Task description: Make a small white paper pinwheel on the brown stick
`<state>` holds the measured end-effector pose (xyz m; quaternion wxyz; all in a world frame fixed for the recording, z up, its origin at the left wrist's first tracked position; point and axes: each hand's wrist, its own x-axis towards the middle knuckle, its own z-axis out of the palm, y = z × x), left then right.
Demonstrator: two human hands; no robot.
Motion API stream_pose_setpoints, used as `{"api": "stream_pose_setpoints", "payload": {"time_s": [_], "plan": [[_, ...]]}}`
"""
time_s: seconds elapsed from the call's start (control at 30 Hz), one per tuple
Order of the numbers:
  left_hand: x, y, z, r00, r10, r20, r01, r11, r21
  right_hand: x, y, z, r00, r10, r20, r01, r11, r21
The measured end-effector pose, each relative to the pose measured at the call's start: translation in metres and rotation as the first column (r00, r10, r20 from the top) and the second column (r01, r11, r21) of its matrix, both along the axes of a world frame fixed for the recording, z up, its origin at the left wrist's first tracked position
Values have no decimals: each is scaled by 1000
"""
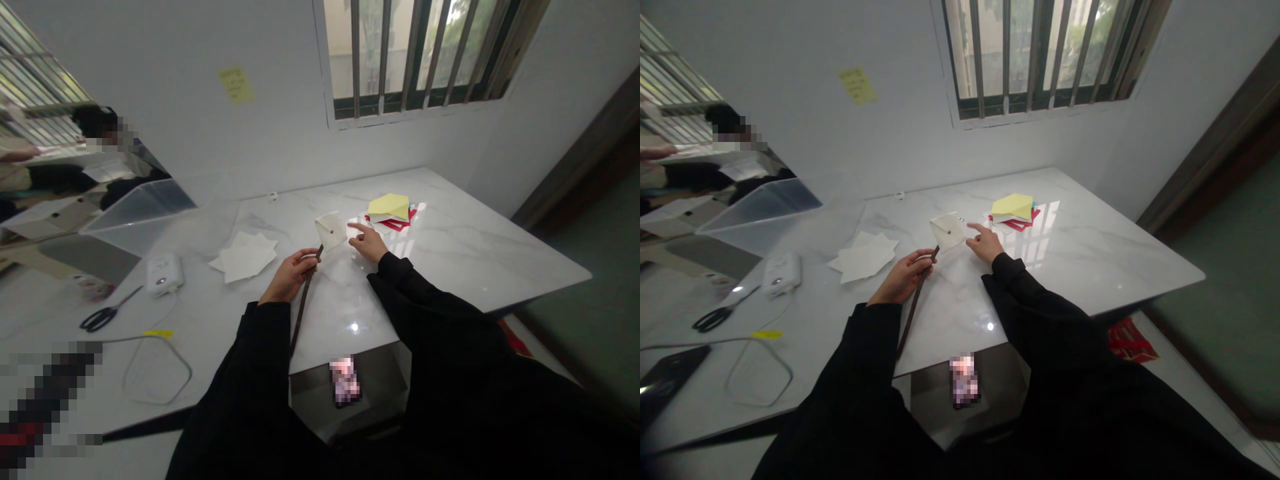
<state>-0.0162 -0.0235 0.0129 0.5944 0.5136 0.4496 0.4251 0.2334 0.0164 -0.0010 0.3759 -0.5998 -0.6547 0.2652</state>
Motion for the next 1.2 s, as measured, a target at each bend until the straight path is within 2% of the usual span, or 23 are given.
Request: {"api": "stream_pose_setpoints", "payload": {"time_s": [0.07,0.13,0.5,0.73,0.8,0.9,0.97,1.2], "plan": [[0,1,-1,1000,9,19,-8,1000,-8,0,0,1,994,93,65,-89,994,-64],[0,2,-2,999,22,35,-22,1000,-6,-1,0,0,985,131,110,-120,988,-98],[-1,3,-4,998,34,56,-33,999,-19,0,4,-5,990,-21,143,27,999,-39],[-1,3,-3,998,23,62,-22,999,-28,0,3,-4,990,-139,9,139,990,18],[-2,3,-3,998,13,56,-12,1000,-23,1,3,-4,994,-108,5,108,994,11],[-3,4,-4,999,10,44,-9,1000,-12,2,3,-3,996,15,86,-7,996,-88],[-3,4,-4,999,15,43,-15,1000,-12,2,4,-3,990,58,131,-40,990,-139],[0,1,1,999,29,27,-29,1000,-6,1,3,-3,987,30,155,-16,995,-97]]}}
